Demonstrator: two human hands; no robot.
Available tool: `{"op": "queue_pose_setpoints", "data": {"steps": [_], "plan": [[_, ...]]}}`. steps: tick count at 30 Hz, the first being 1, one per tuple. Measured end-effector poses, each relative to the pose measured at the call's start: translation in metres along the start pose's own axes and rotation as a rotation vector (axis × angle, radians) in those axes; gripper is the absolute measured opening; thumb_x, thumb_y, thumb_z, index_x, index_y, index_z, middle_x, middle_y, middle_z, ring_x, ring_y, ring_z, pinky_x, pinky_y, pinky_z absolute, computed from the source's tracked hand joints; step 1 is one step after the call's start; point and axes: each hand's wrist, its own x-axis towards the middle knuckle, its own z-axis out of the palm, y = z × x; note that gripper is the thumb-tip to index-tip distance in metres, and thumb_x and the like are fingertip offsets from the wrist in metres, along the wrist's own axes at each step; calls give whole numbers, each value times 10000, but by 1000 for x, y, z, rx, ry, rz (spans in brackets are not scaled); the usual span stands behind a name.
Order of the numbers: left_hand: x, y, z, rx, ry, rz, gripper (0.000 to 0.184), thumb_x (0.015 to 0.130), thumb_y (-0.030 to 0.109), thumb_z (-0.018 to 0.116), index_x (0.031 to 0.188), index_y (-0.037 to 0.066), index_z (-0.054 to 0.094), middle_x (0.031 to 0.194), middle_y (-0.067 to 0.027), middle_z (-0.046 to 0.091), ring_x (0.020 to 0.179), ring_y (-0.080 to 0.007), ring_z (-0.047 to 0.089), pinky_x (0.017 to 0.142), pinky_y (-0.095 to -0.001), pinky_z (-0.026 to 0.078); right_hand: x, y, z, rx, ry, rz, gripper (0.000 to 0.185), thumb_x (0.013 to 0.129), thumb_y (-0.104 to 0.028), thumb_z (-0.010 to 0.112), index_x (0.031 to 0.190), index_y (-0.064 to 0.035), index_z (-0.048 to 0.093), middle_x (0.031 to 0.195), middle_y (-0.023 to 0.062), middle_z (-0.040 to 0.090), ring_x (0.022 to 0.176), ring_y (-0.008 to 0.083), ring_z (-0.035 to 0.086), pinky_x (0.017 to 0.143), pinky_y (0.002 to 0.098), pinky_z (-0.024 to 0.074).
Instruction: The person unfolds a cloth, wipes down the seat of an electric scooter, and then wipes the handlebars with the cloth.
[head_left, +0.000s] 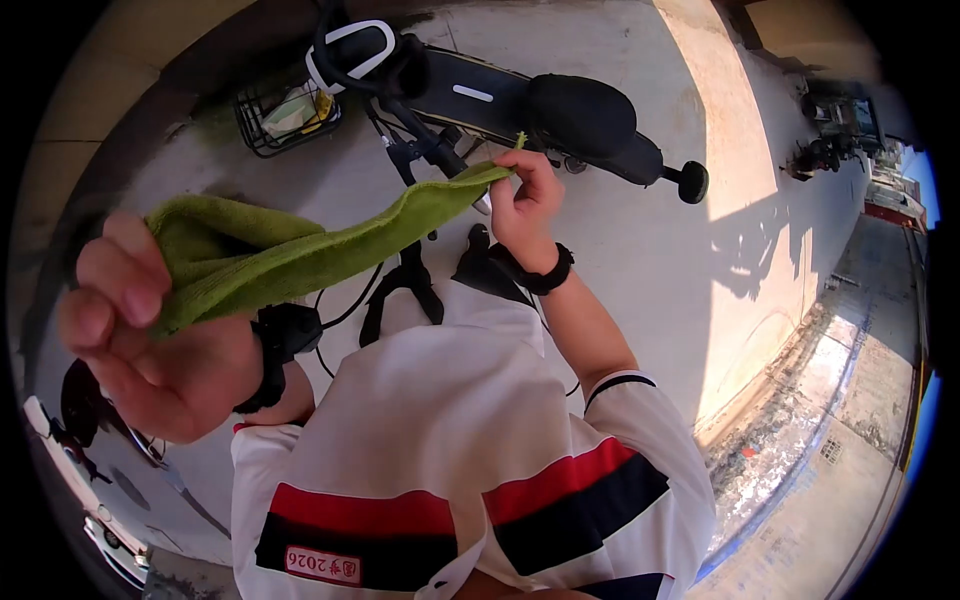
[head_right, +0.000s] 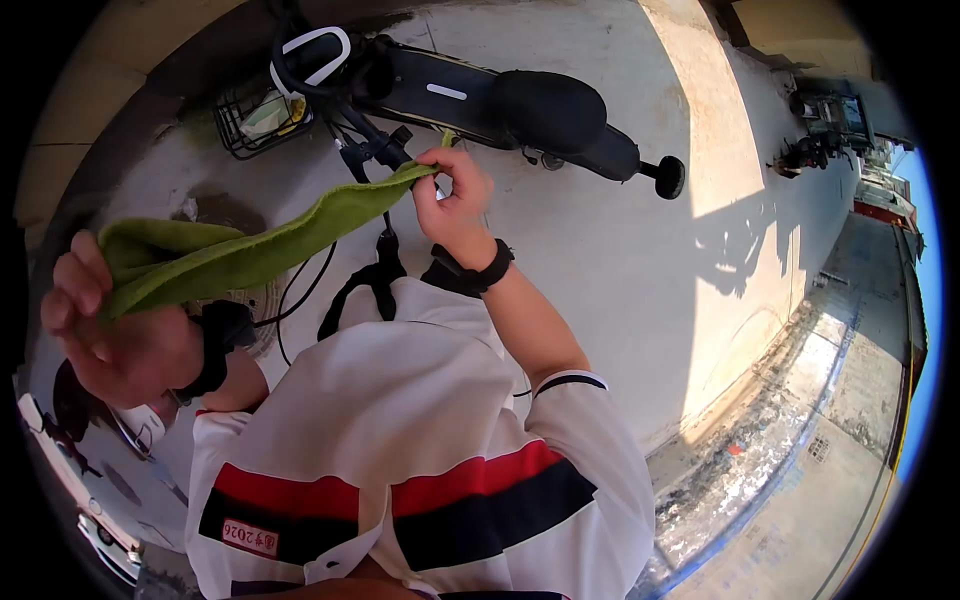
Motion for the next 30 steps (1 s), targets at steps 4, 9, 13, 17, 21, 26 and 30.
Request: {"op": "queue_pose_setpoints", "data": {"steps": [4,9,13,17,21,26,30], "plan": [[-8,-114,-47,430,141,-246,221,889,-25,507,1099,-43,575,1065,-122,618,1035,-195,562,956,-312,415,-24,28,-16,-91,-33,29,104,770,6,598,865,-36,596,755,109,652,628,198,638,603,286,497],[-37,-222,-84,947,-203,-302,322,810,-91,470,1096,3,583,1216,-121,541,1108,-275,554,983,-321,435,-56,43,-31,-213,27,131,99,763,8,579,852,-30,597,695,85,612,566,160,568,558,271,451],[-73,-274,-82,1074,-446,-190,398,844,-50,517,1233,23,557,1418,-175,441,1341,-407,404,1071,-426,393,-70,52,-51,-250,132,232,102,765,10,578,858,-25,602,669,70,596,567,130,551,553,263,437],[-95,-274,-70,1198,-566,-167,499,904,30,509,1401,36,463,1542,-183,324,1421,-415,302,1131,-458,317,-73,65,-70,-275,204,310,101,773,6,587,868,-23,607,658,63,593,571,120,554,554,266,439],[-112,-263,-57,1228,-598,-191,504,915,16,517,1414,33,447,1559,-144,317,1436,-377,296,1136,-442,314,-65,83,-73,-221,238,351,102,809,2,593,908,-22,604,673,44,603,587,105,565,562,253,448],[-129,-246,-37,1239,-522,-191,489,841,-5,596,1324,31,528,1446,-111,473,1322,-334,468,1045,-415,440,-45,92,-63,-95,178,355,94,859,-8,603,953,-22,603,693,22,612,613,81,578,558,233,450],[-139,-236,-24,1187,-355,-263,373,802,-15,642,1172,32,624,1283,-112,587,1201,-327,550,976,-396,479,-38,92,-65,-57,105,342,89,870,-22,612,959,-21,605,710,34,634,624,81,596,562,234,462]]}}
